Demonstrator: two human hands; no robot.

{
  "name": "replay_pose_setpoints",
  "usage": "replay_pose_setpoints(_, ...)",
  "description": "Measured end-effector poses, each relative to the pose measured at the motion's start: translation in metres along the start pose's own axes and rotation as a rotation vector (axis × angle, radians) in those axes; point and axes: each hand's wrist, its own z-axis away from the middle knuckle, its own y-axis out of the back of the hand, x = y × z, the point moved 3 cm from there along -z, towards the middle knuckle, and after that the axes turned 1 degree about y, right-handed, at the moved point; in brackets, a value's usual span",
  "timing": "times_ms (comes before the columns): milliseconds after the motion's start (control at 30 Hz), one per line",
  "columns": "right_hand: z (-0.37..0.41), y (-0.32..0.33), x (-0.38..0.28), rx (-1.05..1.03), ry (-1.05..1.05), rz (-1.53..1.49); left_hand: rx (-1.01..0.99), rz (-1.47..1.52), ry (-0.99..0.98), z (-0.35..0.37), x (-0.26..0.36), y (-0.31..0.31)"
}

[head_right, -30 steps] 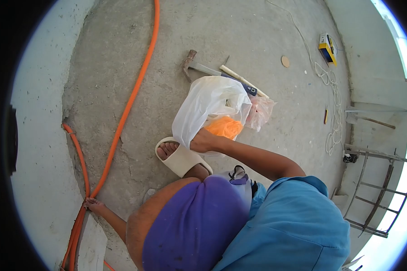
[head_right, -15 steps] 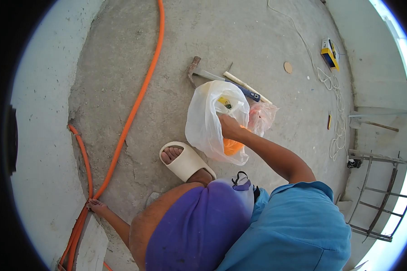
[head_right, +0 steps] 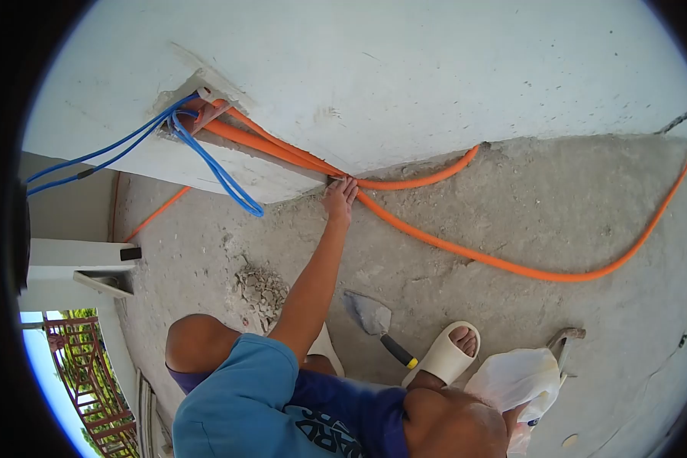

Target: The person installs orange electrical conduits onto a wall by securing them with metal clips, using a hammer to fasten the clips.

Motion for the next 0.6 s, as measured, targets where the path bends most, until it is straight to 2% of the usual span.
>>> replay_pose_setpoints(67, -0.006, 0.02, 0.006, 0.002, -0.027, 0.059, -0.031, -0.002, -0.013, 0.006, 0.002, -0.004)
replay_pose_setpoints(267, -0.023, 0.114, -0.004, 0.075, -0.079, 0.17, 0.009, 0.238, -0.017, 0.015, 0.0, -0.001)
replay_pose_setpoints(367, -0.018, 0.181, -0.057, 0.13, -0.005, 0.139, 0.28, 0.037, -0.159, 0.022, -0.014, 0.013)
replay_pose_setpoints(467, -0.003, 0.222, -0.166, 0.137, 0.235, 0.006, 0.077, -0.114, -0.434, 0.081, 0.015, -0.017)
replay_pose_setpoints(567, 0.022, 0.206, -0.322, 0.072, 0.595, -0.224, -0.524, -0.292, -0.179, 0.141, 0.025, -0.065)
replay_pose_setpoints(600, 0.03, 0.191, -0.373, 0.004, 0.734, -0.216, -0.734, -0.384, -0.085, 0.159, 0.029, -0.08)
